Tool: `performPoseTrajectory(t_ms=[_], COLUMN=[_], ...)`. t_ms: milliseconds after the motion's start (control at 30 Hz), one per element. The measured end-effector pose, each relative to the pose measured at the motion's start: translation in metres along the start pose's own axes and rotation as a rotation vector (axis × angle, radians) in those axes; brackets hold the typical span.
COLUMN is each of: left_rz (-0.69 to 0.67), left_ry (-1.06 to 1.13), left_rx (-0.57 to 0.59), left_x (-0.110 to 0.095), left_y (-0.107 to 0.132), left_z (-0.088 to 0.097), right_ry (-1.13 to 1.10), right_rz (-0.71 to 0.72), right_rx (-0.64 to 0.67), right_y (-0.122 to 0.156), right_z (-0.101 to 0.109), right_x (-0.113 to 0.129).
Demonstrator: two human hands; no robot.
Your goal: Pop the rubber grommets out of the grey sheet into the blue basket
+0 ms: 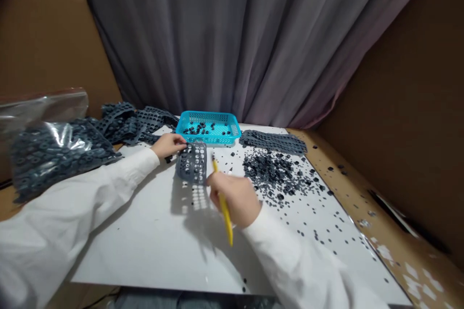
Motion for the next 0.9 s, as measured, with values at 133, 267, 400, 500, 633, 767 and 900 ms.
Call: performPoseTrajectory(t_ms=[133, 267, 400, 500, 633, 767, 900], left_rz=[0.115, 0.247, 0.386, 0.406, 0.245, 0.025, -0.023], left_ry=[0.179, 0.403, 0.598, 0.547, 0.344, -0.086, -0.357], left_rx=[-0.128, -0.144, -0.202, 0.128, 0.343, 0.118, 0.044], left_x=[-0.013, -0.035, -0.057, -0.082, -0.099, -0.07, -0.026], left_y=[0.053, 0.153, 0.251, 0.282, 0.258, 0.169, 0.074], left_z=[0.042, 0.043, -0.011, -0.064, -0.059, -0.006, -0.006], right_ry=[-0.144, -0.441, -0.619, -0.62, -0.57, -0.497, -0.38], right_rz=[-0.151, -0.216, -0.342, -0.385, -0.428, -0.44, -0.44], right_rx=[-0.212, -0.237, -0.11, -0.035, 0.02, 0.021, 0.012], right_y=[-0.025, -0.049, -0.07, -0.081, -0.089, -0.083, -0.06], right_z=[0.064, 0.068, 0.011, -0.04, -0.079, -0.078, -0.064], right_x=[-0.043, -0.08, -0.107, -0.119, -0.131, -0.131, -0.115])
Point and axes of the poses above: each hand's wrist, its own y-axis away from the middle knuckle, its own z-axis out of the back of the hand, x = y × z, the point moved 6 cm from there along -y, towards the middle knuckle, and after that the axes turned 5 degrees about y, right-handed, at the moved point
